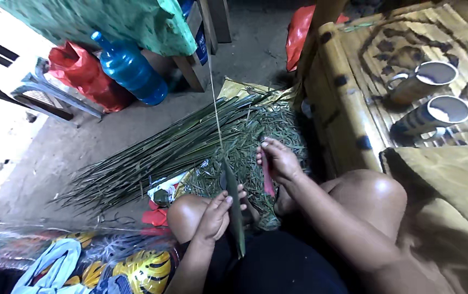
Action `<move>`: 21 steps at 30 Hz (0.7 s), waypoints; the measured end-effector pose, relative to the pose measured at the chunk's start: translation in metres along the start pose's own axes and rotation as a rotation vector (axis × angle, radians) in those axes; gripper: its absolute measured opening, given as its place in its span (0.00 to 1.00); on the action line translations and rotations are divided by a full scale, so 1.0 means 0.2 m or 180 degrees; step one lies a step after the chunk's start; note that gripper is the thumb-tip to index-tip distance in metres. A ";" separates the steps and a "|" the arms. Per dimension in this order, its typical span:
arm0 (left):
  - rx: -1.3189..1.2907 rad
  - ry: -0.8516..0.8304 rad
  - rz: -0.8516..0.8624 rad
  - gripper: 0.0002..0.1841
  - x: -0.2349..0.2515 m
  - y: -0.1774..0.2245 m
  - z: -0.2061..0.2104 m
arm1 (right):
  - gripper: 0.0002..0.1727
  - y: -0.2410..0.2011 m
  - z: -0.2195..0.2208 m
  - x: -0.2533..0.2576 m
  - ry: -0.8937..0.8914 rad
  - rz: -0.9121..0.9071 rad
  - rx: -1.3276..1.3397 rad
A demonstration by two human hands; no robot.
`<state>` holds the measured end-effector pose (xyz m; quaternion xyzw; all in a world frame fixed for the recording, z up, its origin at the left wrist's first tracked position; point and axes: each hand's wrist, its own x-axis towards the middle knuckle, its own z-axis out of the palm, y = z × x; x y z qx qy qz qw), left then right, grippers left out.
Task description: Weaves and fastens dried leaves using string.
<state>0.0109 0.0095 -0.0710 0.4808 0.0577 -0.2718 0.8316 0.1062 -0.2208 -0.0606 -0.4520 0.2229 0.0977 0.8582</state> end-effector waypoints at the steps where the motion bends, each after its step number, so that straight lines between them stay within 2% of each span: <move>1: -0.0083 -0.0092 -0.0045 0.16 0.04 -0.02 0.01 | 0.16 0.04 0.05 -0.01 0.0040 0.0044 0.0124; 4: -0.0149 -0.0212 -0.0178 0.11 0.10 -0.04 0.08 | 0.16 0.14 0.14 -0.02 0.0018 0.0084 0.0192; 7: 0.0126 -0.0235 -0.0141 0.10 0.10 -0.01 0.13 | 0.18 0.11 0.19 -0.07 -0.0258 0.0134 -0.0032; 9: 0.0341 -0.0233 0.0086 0.10 0.07 0.02 0.15 | 0.18 0.07 0.21 -0.10 -0.0358 0.0038 -0.0185; 13: 0.0759 -0.0442 0.0656 0.11 0.02 0.13 0.20 | 0.18 0.01 0.26 -0.16 -0.0413 -0.0617 -0.0456; 15: 0.0713 -0.0436 0.0802 0.12 0.02 0.18 0.23 | 0.20 -0.03 0.26 -0.18 -0.0731 -0.0719 -0.0517; 17: 0.0325 -0.0426 0.0720 0.14 0.02 0.22 0.23 | 0.20 -0.06 0.19 -0.11 -0.1533 -0.0376 -0.0461; 19: 0.0057 -0.0130 0.0519 0.16 0.08 0.22 0.16 | 0.26 0.02 0.01 0.07 -0.2278 0.0084 -0.0513; 20: 0.0059 0.0162 0.0399 0.15 0.13 0.19 0.10 | 0.29 0.11 -0.12 0.19 -0.2337 0.0384 -0.0818; 21: 0.0065 0.0518 0.0218 0.16 0.20 0.13 0.04 | 0.31 0.22 -0.25 0.30 -0.2138 0.0717 -0.1377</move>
